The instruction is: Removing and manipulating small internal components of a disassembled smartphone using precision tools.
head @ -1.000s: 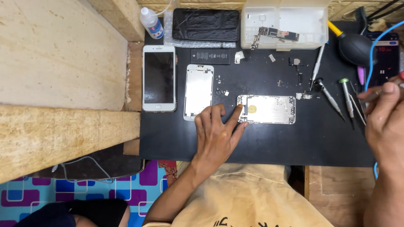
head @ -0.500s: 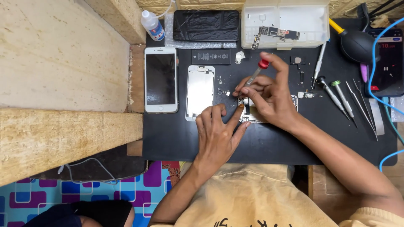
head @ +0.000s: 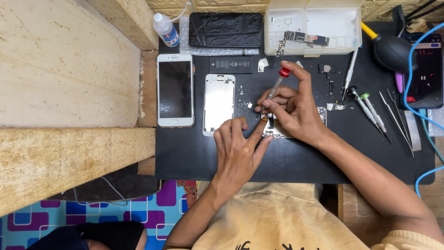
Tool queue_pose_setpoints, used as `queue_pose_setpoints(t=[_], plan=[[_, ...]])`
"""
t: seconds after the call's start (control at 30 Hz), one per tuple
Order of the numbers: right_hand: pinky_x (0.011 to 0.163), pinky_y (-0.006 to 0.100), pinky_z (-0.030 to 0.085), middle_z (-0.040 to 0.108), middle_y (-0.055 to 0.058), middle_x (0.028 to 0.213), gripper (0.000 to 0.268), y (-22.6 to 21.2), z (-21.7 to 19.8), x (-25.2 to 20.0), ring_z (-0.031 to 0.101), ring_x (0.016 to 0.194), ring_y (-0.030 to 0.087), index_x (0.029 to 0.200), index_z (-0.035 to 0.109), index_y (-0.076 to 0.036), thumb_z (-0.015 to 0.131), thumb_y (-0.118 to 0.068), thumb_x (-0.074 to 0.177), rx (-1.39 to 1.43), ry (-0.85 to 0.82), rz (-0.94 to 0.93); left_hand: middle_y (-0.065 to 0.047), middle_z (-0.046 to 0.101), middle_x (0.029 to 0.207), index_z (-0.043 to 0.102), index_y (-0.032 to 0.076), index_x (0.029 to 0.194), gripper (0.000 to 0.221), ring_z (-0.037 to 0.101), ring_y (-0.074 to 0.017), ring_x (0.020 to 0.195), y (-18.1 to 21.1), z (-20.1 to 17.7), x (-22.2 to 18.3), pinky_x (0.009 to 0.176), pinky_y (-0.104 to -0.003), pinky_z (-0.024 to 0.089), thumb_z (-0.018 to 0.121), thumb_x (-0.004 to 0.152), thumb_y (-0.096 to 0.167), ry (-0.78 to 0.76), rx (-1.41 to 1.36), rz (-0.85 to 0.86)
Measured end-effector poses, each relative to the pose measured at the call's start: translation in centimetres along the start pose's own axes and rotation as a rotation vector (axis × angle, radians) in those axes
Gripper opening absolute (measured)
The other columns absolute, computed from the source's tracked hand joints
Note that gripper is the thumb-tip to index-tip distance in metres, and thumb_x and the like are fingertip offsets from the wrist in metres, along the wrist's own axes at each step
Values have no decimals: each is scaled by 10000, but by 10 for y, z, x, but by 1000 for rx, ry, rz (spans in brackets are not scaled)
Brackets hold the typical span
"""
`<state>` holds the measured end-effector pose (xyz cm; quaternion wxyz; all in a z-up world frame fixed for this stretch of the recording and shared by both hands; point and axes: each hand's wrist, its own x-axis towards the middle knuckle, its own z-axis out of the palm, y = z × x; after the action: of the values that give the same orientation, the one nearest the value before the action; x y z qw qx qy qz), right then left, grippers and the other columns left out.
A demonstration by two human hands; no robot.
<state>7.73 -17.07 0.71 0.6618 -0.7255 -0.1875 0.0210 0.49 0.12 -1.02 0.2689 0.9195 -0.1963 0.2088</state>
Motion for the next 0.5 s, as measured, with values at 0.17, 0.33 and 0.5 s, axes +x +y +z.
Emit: queue_pose_setpoints(t=[0.17, 0.33, 0.5], plan=[[804, 420, 672, 692, 253, 980, 787, -6, -3, 0, 756, 870, 321, 1581, 66, -101, 561, 118, 1010, 20, 40, -8, -74, 407, 984, 743, 160, 1206, 335, 442, -351, 974, 1, -2, 1, 781, -455, 335, 609, 1013, 397, -1, 5, 6], [807, 418, 684, 692, 270, 1000, 829, -2, -12, 3, 759, 878, 339, 1595, 18, -132, 547, 147, 1021, 7, 81, -63, -75, 400, 986, 741, 155, 1209, 340, 435, -340, 972, 2, -4, 1, 789, -444, 328, 606, 1015, 400, 1, 22, 12], [852, 421, 673, 678, 265, 1039, 770, 9, -24, 7, 750, 929, 337, 1598, 37, -147, 521, 142, 1074, -122, 130, -189, -63, 393, 981, 749, 147, 1202, 338, 429, -336, 976, 2, -2, 1, 795, -453, 336, 628, 1006, 395, -2, 4, 8]])
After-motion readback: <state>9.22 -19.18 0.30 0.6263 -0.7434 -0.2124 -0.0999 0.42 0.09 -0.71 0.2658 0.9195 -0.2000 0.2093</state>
